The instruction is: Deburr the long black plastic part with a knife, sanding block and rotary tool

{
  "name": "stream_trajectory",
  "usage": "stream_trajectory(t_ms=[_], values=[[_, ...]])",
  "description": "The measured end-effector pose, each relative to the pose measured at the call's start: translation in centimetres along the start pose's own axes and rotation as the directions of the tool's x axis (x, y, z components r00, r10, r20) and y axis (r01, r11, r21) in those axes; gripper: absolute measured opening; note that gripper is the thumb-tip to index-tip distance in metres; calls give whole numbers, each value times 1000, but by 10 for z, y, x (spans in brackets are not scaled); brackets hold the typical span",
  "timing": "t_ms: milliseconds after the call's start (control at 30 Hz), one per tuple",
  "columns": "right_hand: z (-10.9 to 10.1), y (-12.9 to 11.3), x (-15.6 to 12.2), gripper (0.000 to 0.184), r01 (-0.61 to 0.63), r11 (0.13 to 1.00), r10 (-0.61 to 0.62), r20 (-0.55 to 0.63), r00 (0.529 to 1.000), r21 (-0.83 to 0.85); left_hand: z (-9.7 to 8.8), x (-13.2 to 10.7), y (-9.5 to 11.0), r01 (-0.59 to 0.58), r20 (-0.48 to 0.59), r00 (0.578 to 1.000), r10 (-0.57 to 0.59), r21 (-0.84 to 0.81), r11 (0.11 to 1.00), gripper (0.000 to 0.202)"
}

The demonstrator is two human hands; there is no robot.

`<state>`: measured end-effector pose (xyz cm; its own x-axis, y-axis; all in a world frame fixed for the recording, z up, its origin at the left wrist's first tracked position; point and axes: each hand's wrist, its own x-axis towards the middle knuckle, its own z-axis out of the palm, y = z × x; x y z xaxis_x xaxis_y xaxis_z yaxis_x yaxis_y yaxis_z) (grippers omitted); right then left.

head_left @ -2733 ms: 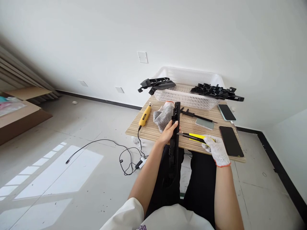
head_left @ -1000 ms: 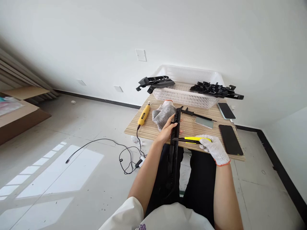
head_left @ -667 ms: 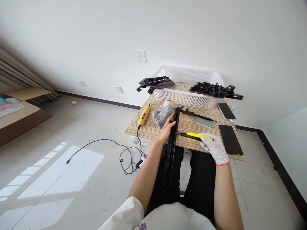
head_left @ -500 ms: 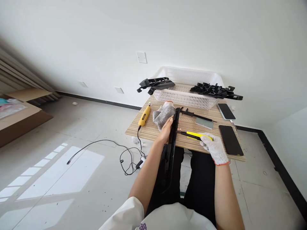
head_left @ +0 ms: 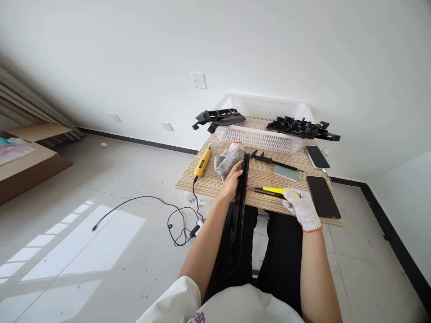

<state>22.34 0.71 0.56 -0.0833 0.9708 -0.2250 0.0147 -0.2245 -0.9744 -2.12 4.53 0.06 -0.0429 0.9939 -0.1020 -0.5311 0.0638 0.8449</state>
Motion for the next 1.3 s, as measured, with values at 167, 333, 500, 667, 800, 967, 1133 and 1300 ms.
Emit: stream_trajectory(t_ms=[167,333,500,667,800,967,1133,1300], values=[[2,-1,1,39,9,1000,-9,-33,999,4,-4,4,-5,0,-17,1000,0,42,999,62],[1,0,1,40,-38,999,39,24,999,-14,-6,3,-8,1,-3,1000,-1,61,998,67],[1,0,1,41,-47,999,46,17,999,17,-5,-2,-2,-30,23,999,30,-4,1000,68],[3,-1,0,42,-8,999,10,-51,999,32,-4,-8,5,20,88,996,-19,-7,1000,78],[3,-2,-1,40,-39,999,40,30,999,-13,-2,-8,7,46,108,993,-47,9,999,78],[4,-3,-2,39,-37,999,37,13,999,2,0,-5,5,61,115,991,-62,16,998,77],[6,-2,-1,40,-29,999,30,-21,999,22,0,-3,3,60,108,992,-61,18,998,70],[6,-2,-1,40,-48,999,48,48,998,0,-1,-3,2,70,100,993,-70,2,998,62]])
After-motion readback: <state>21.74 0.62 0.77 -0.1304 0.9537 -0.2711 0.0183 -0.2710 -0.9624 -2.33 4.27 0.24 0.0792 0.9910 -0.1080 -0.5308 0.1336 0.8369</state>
